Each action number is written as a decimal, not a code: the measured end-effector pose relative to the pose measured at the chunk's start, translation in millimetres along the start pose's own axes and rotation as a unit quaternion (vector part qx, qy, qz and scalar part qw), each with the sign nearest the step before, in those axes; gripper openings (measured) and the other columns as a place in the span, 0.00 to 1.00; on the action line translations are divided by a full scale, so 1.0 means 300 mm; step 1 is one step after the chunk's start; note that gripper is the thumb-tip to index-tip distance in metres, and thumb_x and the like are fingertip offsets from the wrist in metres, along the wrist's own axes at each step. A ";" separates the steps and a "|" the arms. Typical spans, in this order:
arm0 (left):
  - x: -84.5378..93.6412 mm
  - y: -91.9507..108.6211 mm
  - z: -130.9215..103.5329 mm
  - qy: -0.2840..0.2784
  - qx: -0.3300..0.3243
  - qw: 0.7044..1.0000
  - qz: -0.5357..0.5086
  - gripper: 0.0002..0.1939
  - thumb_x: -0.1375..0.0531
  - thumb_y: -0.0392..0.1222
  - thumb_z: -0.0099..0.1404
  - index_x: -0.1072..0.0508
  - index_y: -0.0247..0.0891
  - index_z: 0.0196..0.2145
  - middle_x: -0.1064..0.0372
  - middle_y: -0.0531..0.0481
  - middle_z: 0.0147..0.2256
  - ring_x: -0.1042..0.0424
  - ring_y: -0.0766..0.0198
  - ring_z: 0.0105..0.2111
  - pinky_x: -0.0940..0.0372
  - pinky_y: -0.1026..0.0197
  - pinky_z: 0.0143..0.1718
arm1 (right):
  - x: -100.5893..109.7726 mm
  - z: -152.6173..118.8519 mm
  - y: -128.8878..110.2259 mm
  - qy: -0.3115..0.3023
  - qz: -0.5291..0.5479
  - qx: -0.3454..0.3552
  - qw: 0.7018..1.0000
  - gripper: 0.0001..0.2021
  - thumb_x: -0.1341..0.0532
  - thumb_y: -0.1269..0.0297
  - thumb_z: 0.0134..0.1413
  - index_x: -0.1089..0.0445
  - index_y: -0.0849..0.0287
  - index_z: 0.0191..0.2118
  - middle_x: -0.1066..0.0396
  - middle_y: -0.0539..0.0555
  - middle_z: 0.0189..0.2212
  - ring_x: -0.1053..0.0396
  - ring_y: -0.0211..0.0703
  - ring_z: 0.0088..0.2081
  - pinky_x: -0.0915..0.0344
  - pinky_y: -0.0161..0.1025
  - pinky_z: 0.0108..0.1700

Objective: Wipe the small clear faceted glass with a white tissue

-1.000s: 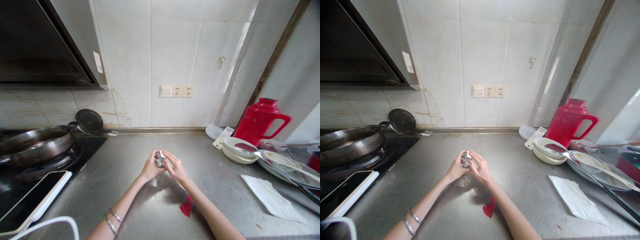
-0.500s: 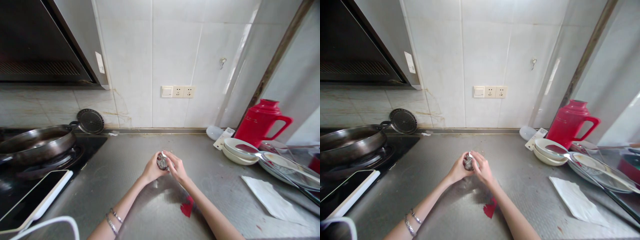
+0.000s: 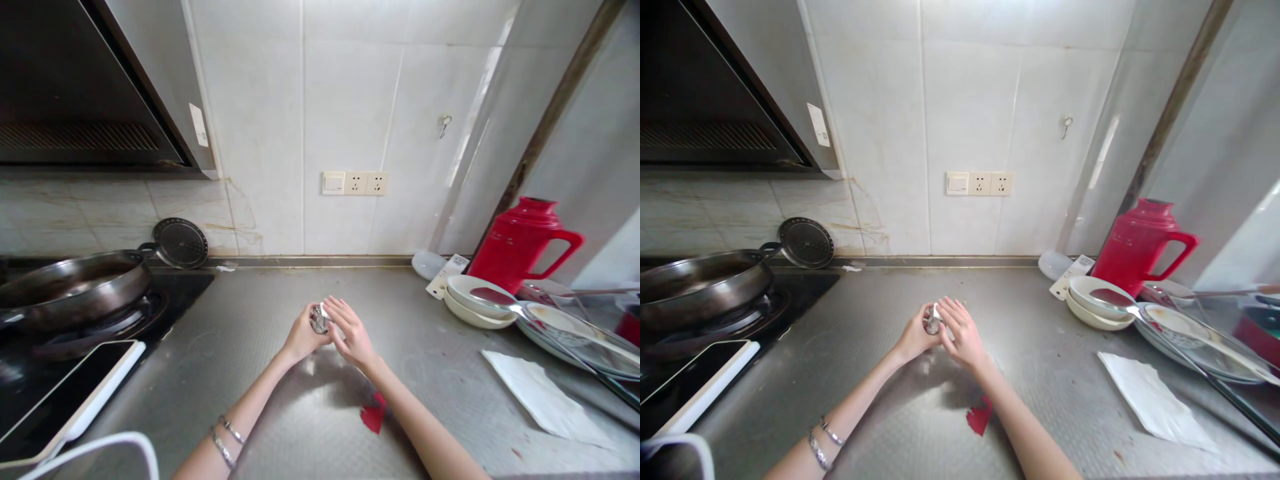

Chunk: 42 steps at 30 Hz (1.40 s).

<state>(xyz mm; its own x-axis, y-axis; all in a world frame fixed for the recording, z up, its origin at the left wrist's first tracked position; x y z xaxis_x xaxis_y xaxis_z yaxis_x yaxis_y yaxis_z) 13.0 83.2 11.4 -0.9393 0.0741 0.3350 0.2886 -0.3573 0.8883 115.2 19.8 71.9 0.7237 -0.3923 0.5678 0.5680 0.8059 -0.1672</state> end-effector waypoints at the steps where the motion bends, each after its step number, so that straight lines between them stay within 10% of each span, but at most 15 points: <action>1: 0.004 -0.004 0.002 0.004 0.001 1.000 0.001 0.36 0.30 0.42 0.45 0.38 0.35 0.51 0.27 0.46 0.40 0.27 0.59 0.37 0.34 0.58 0.41 | 0.001 -0.001 -0.007 0.001 0.004 0.009 1.000 0.24 0.49 0.69 0.61 0.43 0.57 0.63 0.34 0.60 0.57 0.41 0.52 0.61 0.40 0.59 0.60; 6: 0.006 0.037 -0.001 0.008 -0.052 0.999 -0.012 0.32 0.31 0.39 0.45 0.35 0.37 0.49 0.29 0.43 0.47 0.29 0.56 0.45 0.35 0.58 0.48 | -0.033 -0.003 -0.061 -0.034 0.037 0.056 0.997 0.26 0.47 0.69 0.60 0.45 0.56 0.64 0.38 0.59 0.60 0.44 0.51 0.63 0.43 0.58 0.61; 13: -0.017 -0.006 0.000 -0.018 0.033 0.997 -0.072 0.38 0.29 0.44 0.43 0.36 0.35 0.51 0.26 0.47 0.38 0.27 0.62 0.34 0.33 0.64 0.35 | -0.040 -0.018 0.090 0.007 0.149 -0.148 0.978 0.20 0.52 0.61 0.66 0.40 0.50 0.61 0.39 0.55 0.60 0.41 0.50 0.61 0.40 0.54 0.61; 21: -0.022 -0.024 0.005 -0.032 0.053 0.991 -0.117 0.27 0.32 0.45 0.48 0.33 0.34 0.46 0.30 0.53 0.28 0.35 0.71 0.21 0.38 0.68 0.22 | -0.032 -0.011 0.027 -0.002 0.167 -0.088 0.982 0.22 0.51 0.62 0.65 0.43 0.51 0.63 0.44 0.55 0.63 0.47 0.49 0.64 0.46 0.54 0.64; 28: -0.042 0.005 -0.010 -0.050 0.061 0.992 -0.103 0.32 0.30 0.48 0.46 0.33 0.35 0.47 0.28 0.50 0.33 0.31 0.67 0.26 0.37 0.68 0.24 | -0.039 -0.034 0.134 0.031 0.168 -0.205 0.964 0.20 0.53 0.57 0.66 0.35 0.52 0.58 0.34 0.56 0.57 0.39 0.51 0.60 0.42 0.55 0.61; 37: 0.007 0.019 0.002 -0.003 0.009 1.000 -0.009 0.20 0.36 0.38 0.50 0.31 0.36 0.42 0.26 0.49 0.35 0.28 0.61 0.32 0.34 0.63 0.32 | -0.036 -0.004 -0.064 -0.042 0.037 0.046 0.997 0.27 0.48 0.67 0.61 0.49 0.57 0.65 0.42 0.59 0.61 0.47 0.51 0.64 0.44 0.58 0.62; 42: -0.010 0.013 -0.002 -0.017 0.021 1.000 -0.009 0.22 0.35 0.40 0.50 0.31 0.36 0.44 0.26 0.50 0.31 0.30 0.63 0.28 0.36 0.64 0.29 | -0.031 0.008 -0.030 -0.047 0.018 0.014 0.999 0.26 0.50 0.69 0.62 0.48 0.56 0.65 0.41 0.59 0.61 0.46 0.51 0.64 0.43 0.58 0.62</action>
<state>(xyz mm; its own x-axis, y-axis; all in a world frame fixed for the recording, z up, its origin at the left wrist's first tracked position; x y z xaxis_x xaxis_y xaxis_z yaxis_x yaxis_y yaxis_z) 16.8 80.9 13.8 -0.9374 0.1127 0.3295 0.2806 -0.3163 0.9062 102.3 17.3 70.2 0.7027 -0.3210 0.6349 0.5307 0.8309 -0.1673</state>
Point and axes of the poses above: each hand's wrist, its own z-axis towards the middle knuckle, its own x-axis out of the back of the hand, y = z × x, the point moved 10 cm from there along z, towards the middle knuckle
